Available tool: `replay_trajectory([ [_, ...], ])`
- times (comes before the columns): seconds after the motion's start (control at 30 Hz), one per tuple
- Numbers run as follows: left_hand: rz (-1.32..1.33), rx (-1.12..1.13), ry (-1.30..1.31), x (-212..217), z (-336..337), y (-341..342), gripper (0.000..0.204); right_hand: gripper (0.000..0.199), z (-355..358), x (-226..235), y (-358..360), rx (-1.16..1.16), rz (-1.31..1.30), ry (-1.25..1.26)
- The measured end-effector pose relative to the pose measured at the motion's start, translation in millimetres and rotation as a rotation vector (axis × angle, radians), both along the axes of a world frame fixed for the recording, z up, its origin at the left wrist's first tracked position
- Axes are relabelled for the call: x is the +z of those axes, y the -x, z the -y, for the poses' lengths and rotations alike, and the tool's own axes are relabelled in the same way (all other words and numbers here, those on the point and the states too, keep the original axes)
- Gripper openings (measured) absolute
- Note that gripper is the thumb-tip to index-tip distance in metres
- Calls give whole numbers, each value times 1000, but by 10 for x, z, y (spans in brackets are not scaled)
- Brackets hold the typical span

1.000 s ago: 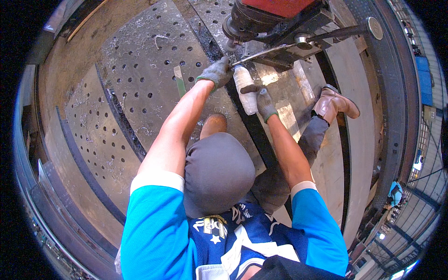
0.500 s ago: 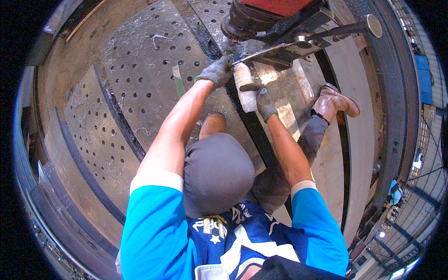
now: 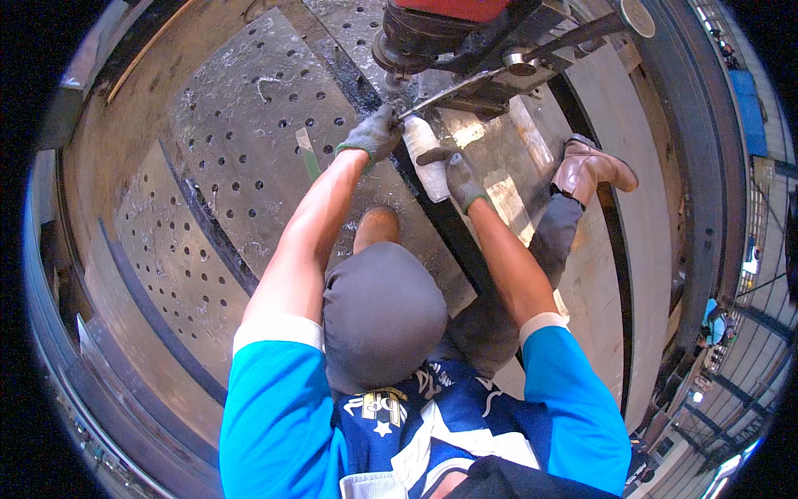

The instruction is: The person operates a red industrial machine on a perforated metal plate, using a long metal rod to manipulate a component while seated on the floor. The person repeatedly adjusts the machine and the rod throughout the clip.

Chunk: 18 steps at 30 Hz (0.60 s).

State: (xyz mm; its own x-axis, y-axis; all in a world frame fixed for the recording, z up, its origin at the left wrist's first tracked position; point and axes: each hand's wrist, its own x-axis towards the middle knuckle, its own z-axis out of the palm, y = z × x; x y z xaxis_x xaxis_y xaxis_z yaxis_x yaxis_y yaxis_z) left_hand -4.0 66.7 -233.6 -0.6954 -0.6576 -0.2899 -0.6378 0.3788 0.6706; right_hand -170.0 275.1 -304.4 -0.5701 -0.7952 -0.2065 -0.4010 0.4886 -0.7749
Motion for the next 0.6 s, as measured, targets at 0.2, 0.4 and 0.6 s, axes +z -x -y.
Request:
replay_trajectory([
  [0.2, 70, 11, -25, 55, -24, 1, 48, 60, -40, 455, -73, 90, 135, 96],
  [0.4, -25, 21, -45, -70, -9, 1, 48, 58, 6, 459, -29, 113, 220, 95],
  [0.6, 29, 56, -161, -21, -20, 2, 46, 57, -27, 195, 74, 158, 242, 101],
])
